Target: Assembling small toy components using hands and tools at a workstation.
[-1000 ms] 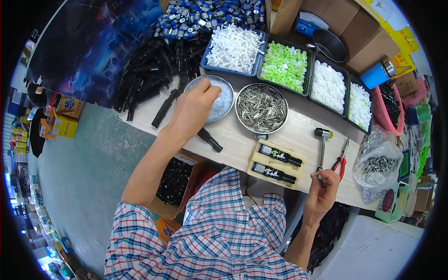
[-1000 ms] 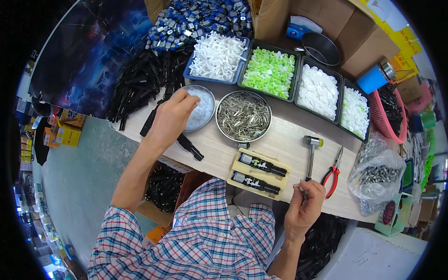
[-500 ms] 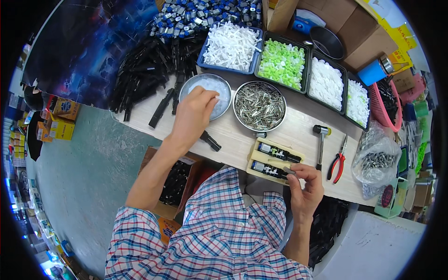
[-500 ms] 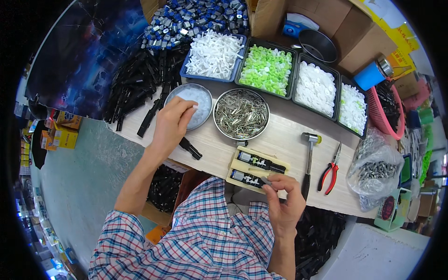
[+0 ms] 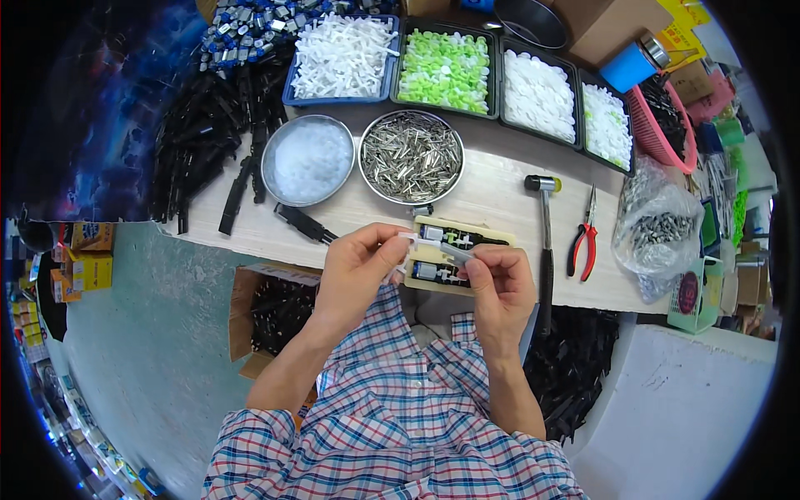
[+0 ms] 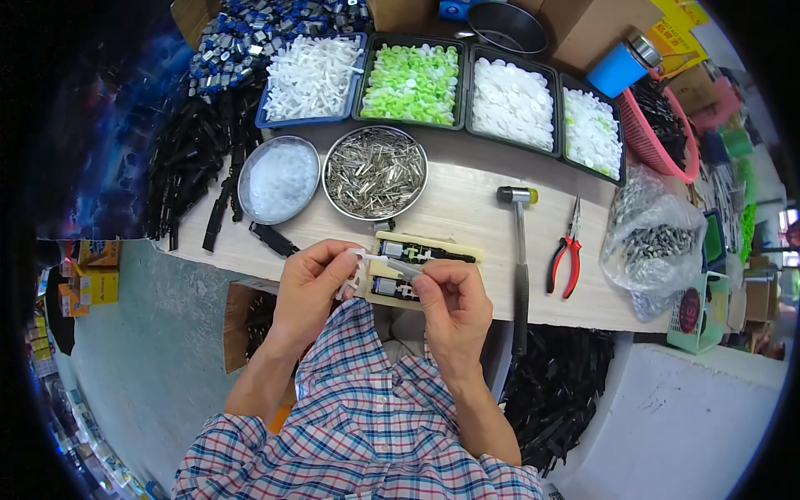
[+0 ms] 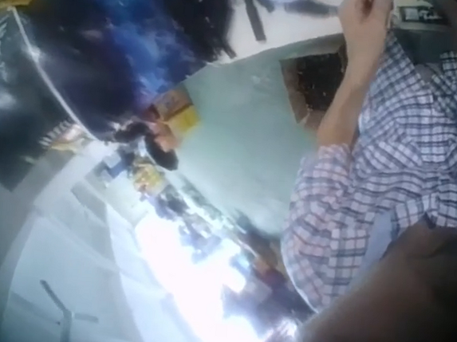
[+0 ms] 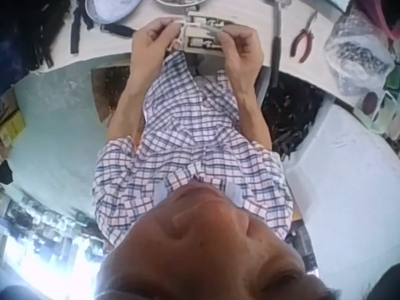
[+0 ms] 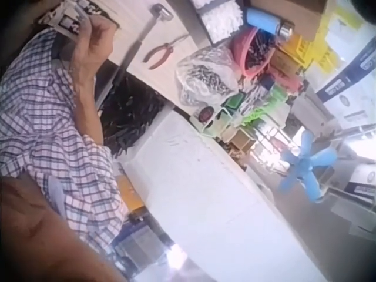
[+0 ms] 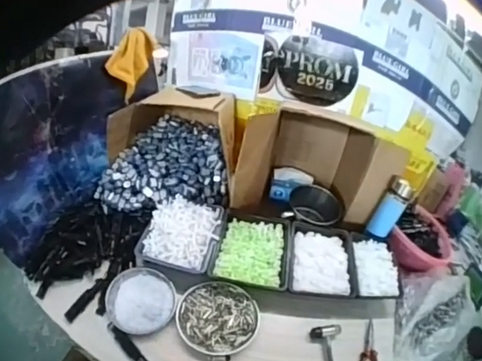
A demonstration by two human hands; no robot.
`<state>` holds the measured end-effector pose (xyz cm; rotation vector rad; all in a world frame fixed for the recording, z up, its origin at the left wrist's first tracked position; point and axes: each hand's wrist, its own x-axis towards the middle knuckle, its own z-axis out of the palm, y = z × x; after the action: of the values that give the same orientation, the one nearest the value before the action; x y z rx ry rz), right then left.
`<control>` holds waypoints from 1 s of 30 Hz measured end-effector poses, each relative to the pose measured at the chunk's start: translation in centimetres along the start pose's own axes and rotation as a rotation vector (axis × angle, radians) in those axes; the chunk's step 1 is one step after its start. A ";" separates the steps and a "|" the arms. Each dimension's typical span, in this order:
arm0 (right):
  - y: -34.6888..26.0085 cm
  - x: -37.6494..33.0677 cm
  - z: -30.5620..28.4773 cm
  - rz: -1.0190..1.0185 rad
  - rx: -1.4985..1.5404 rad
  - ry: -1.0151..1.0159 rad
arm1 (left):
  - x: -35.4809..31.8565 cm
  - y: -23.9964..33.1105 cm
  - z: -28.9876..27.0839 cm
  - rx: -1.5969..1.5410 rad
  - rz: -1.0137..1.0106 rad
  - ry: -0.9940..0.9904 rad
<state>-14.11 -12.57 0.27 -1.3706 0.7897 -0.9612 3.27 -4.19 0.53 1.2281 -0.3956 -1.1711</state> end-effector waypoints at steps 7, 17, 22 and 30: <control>-0.4 0.1 -1.7 0.074 0.046 -0.011 | -0.2 0.6 0.7 0.158 0.004 -0.068; -0.2 0.0 -4.3 0.008 0.005 -0.231 | 0.1 2.3 1.0 -0.056 -0.513 -0.371; -0.3 0.7 -5.2 0.169 -0.062 0.036 | 0.6 0.9 1.2 0.580 0.182 -0.039; 0.7 2.4 -6.0 0.171 -0.309 0.079 | 2.9 -2.0 -0.3 1.201 0.912 0.230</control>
<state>-18.46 -17.39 -0.62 -1.5059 1.1328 -0.7849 3.76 -6.27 -2.30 1.8242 -1.4170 0.1138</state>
